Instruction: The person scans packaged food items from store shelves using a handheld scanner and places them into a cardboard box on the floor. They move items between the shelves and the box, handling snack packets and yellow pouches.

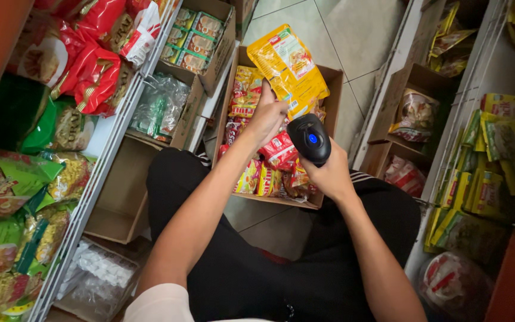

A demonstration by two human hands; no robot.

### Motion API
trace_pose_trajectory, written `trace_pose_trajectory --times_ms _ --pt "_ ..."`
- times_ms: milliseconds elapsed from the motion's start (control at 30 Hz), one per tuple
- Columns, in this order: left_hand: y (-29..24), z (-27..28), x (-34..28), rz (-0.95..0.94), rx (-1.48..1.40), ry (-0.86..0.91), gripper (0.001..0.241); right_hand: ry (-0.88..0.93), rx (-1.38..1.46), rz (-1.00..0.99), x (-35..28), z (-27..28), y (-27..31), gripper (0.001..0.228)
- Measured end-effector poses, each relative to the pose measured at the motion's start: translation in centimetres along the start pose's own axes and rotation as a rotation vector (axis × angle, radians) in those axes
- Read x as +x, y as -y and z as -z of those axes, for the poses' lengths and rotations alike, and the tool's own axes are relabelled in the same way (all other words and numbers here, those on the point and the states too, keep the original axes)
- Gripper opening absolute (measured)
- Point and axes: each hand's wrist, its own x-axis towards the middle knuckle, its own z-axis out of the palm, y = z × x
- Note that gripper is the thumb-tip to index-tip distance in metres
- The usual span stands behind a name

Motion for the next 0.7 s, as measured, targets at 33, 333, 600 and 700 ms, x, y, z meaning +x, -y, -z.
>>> trace_pose_trajectory --times_ms 33,333,600,700 --pt "0.0 0.0 0.1 -0.018 0.026 0.004 0.090 0.000 -0.003 0.002 0.1 0.0 0.1 0.034" --pt "0.1 0.1 0.1 -0.037 0.062 0.036 0.096 -0.006 0.015 -0.020 0.2 0.4 1.1 0.037" --pt "1.1 0.9 -0.2 0.201 0.316 -0.214 0.089 -0.107 0.103 -0.230 0.1 0.9 -3.7 0.028" --pt "1.0 0.7 -0.8 0.060 0.264 -0.113 0.067 -0.279 -0.042 -0.369 1.1 1.4 -6.2 0.026"
